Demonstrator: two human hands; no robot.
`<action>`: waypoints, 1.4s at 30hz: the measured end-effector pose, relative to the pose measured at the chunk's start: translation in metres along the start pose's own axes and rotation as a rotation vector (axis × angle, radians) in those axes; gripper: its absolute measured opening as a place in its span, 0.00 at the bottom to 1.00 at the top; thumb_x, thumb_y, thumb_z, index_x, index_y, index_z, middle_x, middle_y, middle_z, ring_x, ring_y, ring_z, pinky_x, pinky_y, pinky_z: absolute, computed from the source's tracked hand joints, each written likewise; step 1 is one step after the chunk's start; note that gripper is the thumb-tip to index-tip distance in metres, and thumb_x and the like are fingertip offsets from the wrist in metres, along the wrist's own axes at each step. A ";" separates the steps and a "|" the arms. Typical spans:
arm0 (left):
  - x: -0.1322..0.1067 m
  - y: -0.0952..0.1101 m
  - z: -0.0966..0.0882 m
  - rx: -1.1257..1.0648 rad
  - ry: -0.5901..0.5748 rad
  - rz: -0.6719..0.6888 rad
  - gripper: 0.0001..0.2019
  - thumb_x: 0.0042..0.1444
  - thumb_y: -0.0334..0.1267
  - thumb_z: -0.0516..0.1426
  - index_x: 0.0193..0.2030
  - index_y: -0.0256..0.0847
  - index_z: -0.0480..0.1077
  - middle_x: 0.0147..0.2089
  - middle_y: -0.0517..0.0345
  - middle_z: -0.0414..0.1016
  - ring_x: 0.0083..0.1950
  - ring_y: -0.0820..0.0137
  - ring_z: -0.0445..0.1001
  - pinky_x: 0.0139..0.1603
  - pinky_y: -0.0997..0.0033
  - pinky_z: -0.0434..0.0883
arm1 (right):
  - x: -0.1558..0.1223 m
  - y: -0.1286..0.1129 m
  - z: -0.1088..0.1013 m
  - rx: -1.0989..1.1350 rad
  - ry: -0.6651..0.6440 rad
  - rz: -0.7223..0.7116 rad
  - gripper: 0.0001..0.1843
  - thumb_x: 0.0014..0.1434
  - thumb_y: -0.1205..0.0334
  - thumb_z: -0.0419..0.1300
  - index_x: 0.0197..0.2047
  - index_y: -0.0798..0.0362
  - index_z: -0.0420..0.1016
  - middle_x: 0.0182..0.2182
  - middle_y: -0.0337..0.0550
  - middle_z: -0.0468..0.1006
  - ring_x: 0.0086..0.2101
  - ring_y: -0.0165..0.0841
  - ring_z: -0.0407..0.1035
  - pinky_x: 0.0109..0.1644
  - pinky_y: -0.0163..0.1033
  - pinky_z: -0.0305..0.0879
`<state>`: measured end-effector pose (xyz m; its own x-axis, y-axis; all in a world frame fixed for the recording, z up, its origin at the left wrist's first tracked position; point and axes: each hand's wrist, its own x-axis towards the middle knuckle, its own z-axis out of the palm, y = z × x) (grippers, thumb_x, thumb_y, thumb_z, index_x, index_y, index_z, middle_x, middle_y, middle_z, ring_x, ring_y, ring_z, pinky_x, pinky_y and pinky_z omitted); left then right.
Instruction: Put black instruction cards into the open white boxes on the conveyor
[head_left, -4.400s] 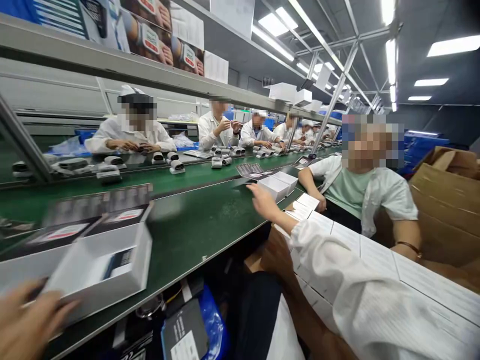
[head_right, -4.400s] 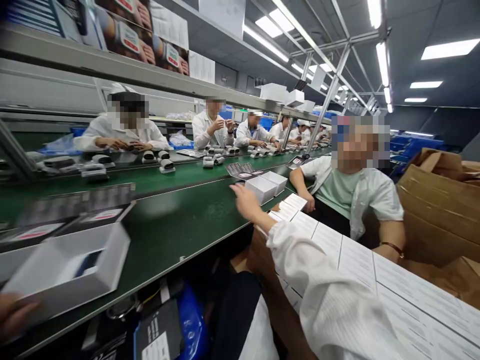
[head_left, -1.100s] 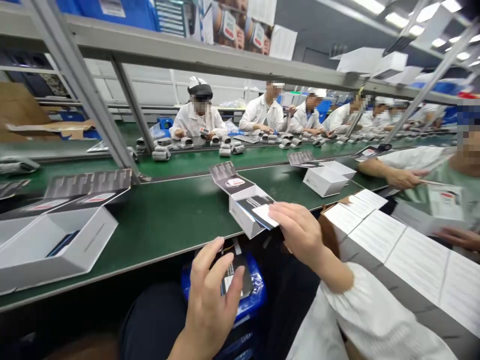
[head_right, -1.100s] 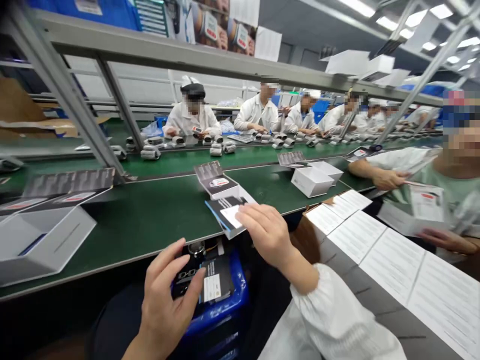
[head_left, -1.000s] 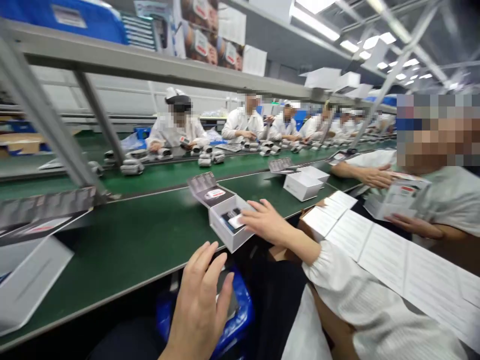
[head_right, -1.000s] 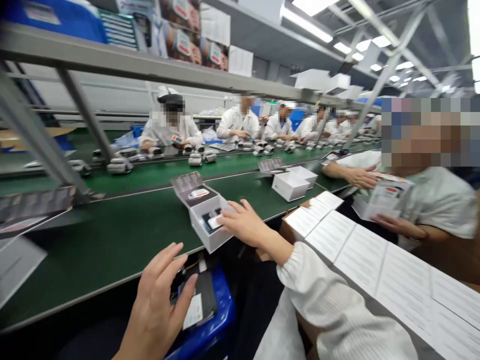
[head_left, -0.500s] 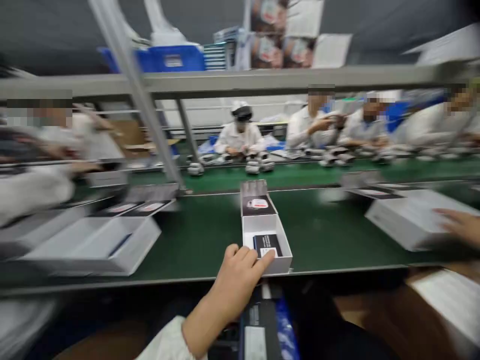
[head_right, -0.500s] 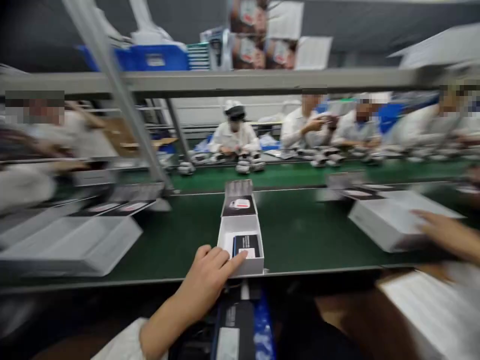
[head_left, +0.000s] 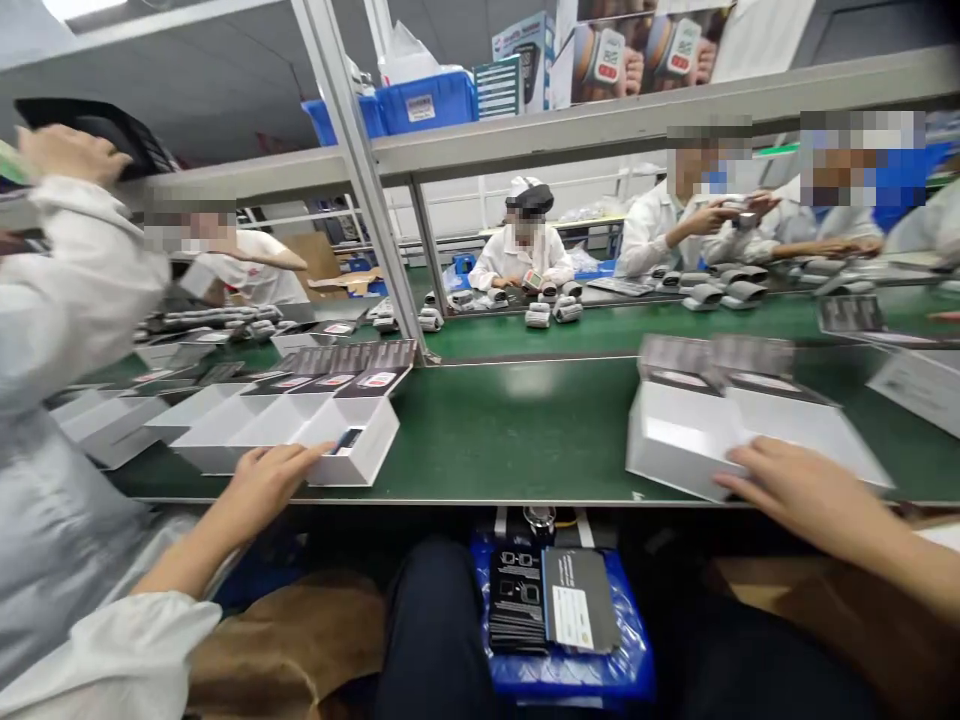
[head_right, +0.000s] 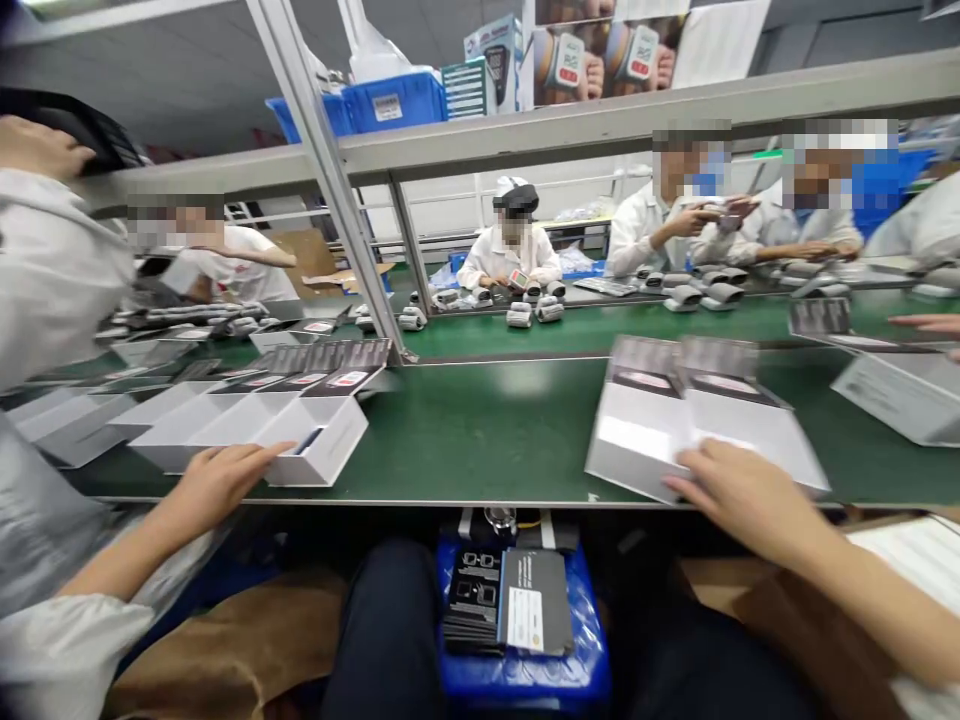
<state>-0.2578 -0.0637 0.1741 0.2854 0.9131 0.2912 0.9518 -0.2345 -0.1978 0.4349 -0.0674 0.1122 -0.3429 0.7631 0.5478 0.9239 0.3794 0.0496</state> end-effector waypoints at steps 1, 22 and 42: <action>0.002 -0.005 0.003 0.007 0.027 0.008 0.24 0.66 0.43 0.40 0.58 0.44 0.71 0.42 0.50 0.79 0.44 0.59 0.76 0.49 0.56 0.65 | 0.006 -0.020 -0.003 -0.032 -0.108 -0.066 0.22 0.70 0.43 0.51 0.33 0.49 0.73 0.28 0.49 0.71 0.27 0.37 0.69 0.33 0.43 0.61; -0.077 0.317 0.096 -0.381 -0.122 0.214 0.30 0.55 0.19 0.46 0.65 0.34 0.63 0.68 0.41 0.64 0.71 0.54 0.60 0.65 0.48 0.68 | -0.031 -0.218 0.035 0.242 -0.179 -0.210 0.12 0.64 0.60 0.62 0.50 0.54 0.76 0.50 0.54 0.77 0.58 0.50 0.64 0.62 0.59 0.60; -0.077 0.308 0.017 -0.838 0.405 0.288 0.12 0.64 0.25 0.50 0.51 0.40 0.67 0.44 0.53 0.75 0.45 0.70 0.76 0.47 0.71 0.77 | -0.027 -0.229 -0.030 0.628 -0.391 -0.117 0.14 0.73 0.60 0.48 0.52 0.48 0.75 0.39 0.41 0.82 0.36 0.34 0.77 0.39 0.35 0.71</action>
<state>0.0116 -0.2009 0.0749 0.3876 0.6366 0.6667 0.5664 -0.7351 0.3727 0.2376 -0.1907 0.1114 -0.5767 0.7852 0.2255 0.6467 0.6074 -0.4613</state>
